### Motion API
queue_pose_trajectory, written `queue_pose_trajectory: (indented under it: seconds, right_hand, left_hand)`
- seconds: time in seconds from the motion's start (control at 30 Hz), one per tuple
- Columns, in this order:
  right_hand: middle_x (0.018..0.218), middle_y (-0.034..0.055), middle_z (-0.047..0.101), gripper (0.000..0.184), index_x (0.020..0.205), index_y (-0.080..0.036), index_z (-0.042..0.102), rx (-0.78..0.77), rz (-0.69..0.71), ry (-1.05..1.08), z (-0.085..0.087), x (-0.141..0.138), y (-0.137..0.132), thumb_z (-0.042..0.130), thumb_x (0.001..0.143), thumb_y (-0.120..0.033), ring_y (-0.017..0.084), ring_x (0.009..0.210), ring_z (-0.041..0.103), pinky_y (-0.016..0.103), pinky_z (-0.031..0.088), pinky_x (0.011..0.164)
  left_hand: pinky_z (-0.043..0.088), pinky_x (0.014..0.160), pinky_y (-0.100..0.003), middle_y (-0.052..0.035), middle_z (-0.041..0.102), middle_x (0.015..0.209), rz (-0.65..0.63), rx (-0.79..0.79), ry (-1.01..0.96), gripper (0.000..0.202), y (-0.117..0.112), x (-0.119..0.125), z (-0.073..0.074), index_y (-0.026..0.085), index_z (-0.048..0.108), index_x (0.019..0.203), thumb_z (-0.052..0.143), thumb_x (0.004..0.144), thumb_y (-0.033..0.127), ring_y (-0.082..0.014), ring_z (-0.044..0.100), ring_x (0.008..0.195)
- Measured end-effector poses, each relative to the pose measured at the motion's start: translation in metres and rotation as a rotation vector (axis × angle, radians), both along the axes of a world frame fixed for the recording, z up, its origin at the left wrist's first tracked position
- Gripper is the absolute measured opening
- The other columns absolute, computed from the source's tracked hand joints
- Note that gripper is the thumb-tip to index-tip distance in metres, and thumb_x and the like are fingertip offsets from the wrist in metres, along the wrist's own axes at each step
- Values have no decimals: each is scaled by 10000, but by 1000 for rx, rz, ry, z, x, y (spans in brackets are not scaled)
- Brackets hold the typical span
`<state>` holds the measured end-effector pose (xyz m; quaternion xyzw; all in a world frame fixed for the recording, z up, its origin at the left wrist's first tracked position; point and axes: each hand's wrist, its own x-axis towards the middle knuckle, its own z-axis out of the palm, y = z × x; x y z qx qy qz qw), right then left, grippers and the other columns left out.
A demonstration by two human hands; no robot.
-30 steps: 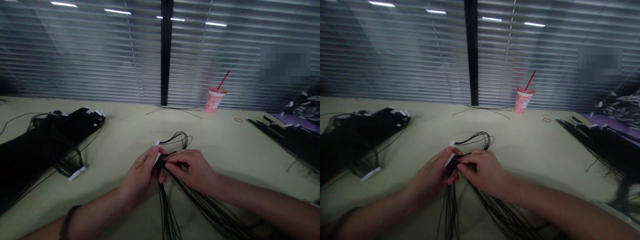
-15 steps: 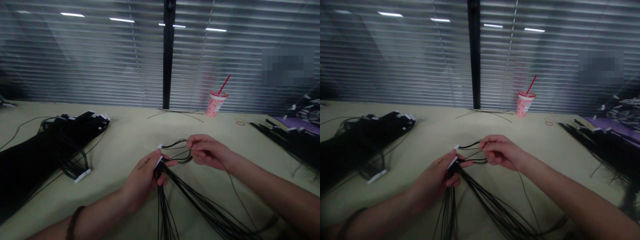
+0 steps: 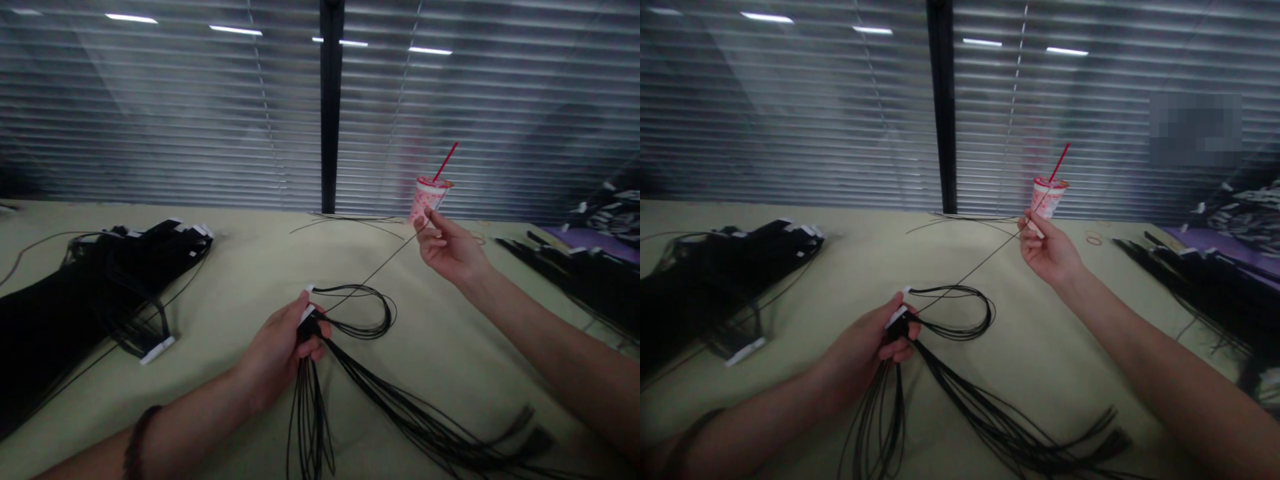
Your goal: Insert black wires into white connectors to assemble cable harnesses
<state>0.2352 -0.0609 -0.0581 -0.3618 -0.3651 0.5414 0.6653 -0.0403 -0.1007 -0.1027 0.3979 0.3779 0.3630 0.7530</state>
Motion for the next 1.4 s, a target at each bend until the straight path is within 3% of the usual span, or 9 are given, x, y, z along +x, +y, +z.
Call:
queue_pose_trajectory:
  seconds: [0.13, 0.23, 0.33, 0.43, 0.57, 1.4]
  right_hand:
    - [586, -48, 497, 46, 750, -150, 566, -79, -50, -14, 2, -18, -5, 583, 707, -149, -16, 360, 304, 70, 241, 290]
    - [539, -28, 524, 98, 671, -123, 571, -67, -36, -323, -9, -52, -21, 625, 670, -205, -1, 336, 333, 110, 213, 274]
    - [488, -25, 514, 127, 627, -129, 555, -29, 163, -678, -30, -91, -44, 569, 707, -227, 30, 337, 377, 142, 255, 305]
    - [479, -43, 446, 137, 585, -136, 522, 135, 190, -894, -48, -112, -62, 498, 718, -160, 33, 410, 359, 144, 262, 374]
    - [462, -55, 375, 146, 548, -134, 482, 253, 154, -1026, -59, -114, -67, 473, 693, -116, 39, 446, 322, 155, 249, 417]
    - [472, -54, 395, 131, 574, -138, 492, 247, 128, -1095, -59, -112, -65, 459, 700, -115, 45, 448, 335, 159, 247, 426]
  left_hand:
    - [318, 397, -188, 19, 519, 545, 44, -5, 34, 323, -1, 1, 0, 151, 499, 732, 400, 820, 446, -32, 246, 356]
    - [311, 375, -183, 20, 512, 508, 49, -10, 41, 348, -2, 1, 0, 145, 511, 703, 401, 814, 456, -27, 232, 335]
    - [279, 336, -172, 20, 501, 453, 29, -19, 84, 371, -3, 1, 2, 137, 520, 664, 406, 807, 459, -23, 215, 304]
    - [267, 314, -172, 20, 483, 407, 19, -39, 144, 377, -3, 2, 6, 136, 512, 629, 385, 820, 436, -30, 229, 282]
    - [253, 293, -171, 23, 469, 367, 7, -63, 205, 360, -2, 2, 10, 145, 508, 646, 373, 823, 428, -37, 220, 262]
    - [257, 291, -161, 23, 475, 364, -26, -40, 198, 347, -4, 2, 12, 155, 493, 643, 373, 827, 424, -35, 229, 266]
